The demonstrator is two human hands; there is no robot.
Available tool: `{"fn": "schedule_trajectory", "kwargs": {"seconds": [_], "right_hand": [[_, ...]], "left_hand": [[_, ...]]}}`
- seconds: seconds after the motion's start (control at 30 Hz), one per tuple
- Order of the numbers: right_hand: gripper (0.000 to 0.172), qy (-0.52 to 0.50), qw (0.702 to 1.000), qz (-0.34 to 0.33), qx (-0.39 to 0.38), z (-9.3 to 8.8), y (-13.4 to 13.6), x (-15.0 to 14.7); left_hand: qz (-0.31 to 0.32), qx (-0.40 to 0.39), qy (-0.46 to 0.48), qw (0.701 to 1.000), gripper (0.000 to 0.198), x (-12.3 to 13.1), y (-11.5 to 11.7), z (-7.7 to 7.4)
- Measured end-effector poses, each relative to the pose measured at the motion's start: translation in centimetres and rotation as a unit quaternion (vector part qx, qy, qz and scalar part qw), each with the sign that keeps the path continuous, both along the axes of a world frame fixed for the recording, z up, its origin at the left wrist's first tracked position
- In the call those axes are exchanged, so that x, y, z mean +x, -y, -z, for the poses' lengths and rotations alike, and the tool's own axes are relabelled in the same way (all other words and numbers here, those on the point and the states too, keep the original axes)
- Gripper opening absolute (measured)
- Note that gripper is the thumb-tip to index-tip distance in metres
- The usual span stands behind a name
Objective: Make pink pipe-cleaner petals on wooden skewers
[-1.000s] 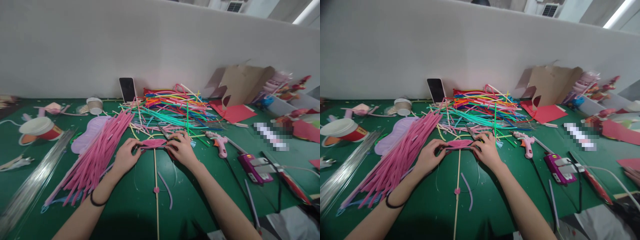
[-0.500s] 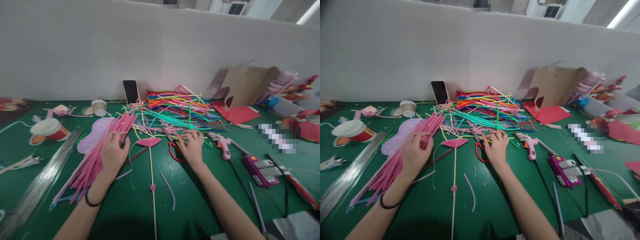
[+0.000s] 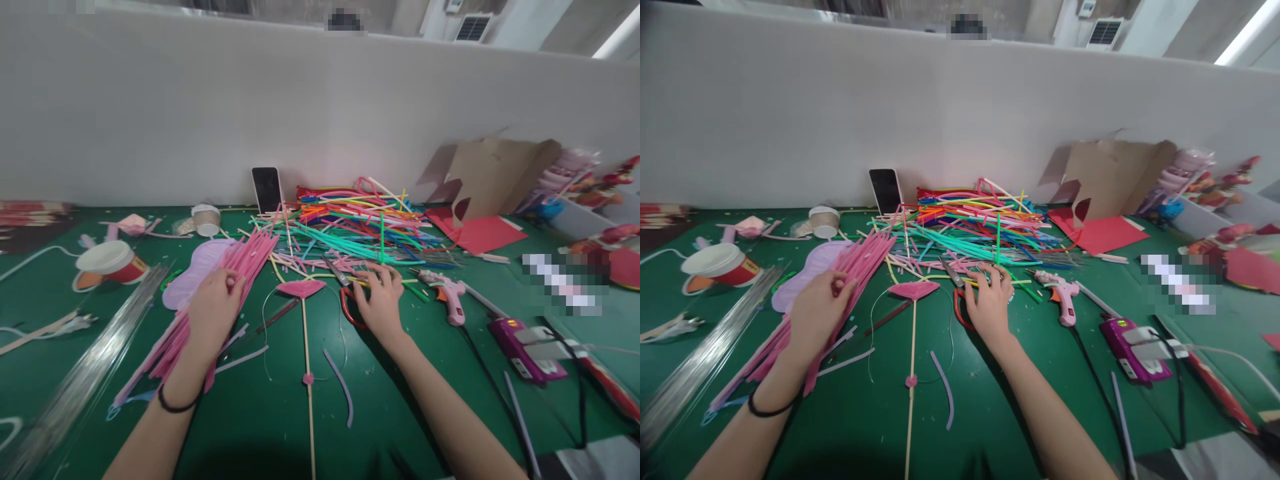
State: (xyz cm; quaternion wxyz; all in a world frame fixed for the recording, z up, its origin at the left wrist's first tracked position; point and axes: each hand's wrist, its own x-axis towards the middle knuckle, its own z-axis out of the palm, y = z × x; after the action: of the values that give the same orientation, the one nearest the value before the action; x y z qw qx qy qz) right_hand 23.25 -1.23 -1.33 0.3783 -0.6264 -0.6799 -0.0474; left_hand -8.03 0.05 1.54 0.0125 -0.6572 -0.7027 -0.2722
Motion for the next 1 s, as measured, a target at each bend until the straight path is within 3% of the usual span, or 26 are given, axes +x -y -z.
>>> {"fn": "schedule_trajectory", "kwargs": {"seconds": [0.23, 0.43, 0.53, 0.67, 0.7, 0.77, 0.9, 1.0], "right_hand": [[0.019, -0.027, 0.999, -0.025, 0.002, -0.1, 0.1, -0.2], [0.017, -0.125, 0.983, -0.129, -0.024, -1.6, 1.3, -1.7], [0.030, -0.241, 0.935, -0.233, -0.116, -2.0, 2.2, -3.1], [0.037, -0.419, 0.811, -0.309, -0.267, -2.0, 2.7, -4.4], [0.038, -0.442, 0.796, -0.303, -0.281, -2.0, 2.6, -4.4], [0.037, -0.480, 0.793, -0.262, -0.268, -2.0, 2.2, -3.8], [0.032, -0.564, 0.797, -0.140, -0.164, -2.1, 1.1, -1.8], [0.032, -0.582, 0.796, -0.105, -0.125, -2.1, 0.7, -1.1]], "left_hand": [[-0.064, 0.066, 0.004, 0.996, 0.026, 0.6, 0.4, -0.5], [0.070, 0.147, 0.020, 0.986, 0.020, 3.5, 2.6, -0.7], [0.223, 0.131, -0.007, 0.966, 0.018, 5.8, 3.9, 0.2], [0.322, 0.062, -0.052, 0.943, 0.025, 8.1, 4.7, 1.2], [0.332, 0.055, -0.060, 0.940, 0.026, 8.4, 4.7, 1.3], [0.338, 0.048, -0.067, 0.938, 0.026, 8.3, 4.7, 1.5], [0.303, 0.032, -0.024, 0.952, 0.026, 7.5, 4.6, 1.6], [0.293, 0.031, 0.026, 0.955, 0.023, 7.0, 4.7, 1.7]]}}
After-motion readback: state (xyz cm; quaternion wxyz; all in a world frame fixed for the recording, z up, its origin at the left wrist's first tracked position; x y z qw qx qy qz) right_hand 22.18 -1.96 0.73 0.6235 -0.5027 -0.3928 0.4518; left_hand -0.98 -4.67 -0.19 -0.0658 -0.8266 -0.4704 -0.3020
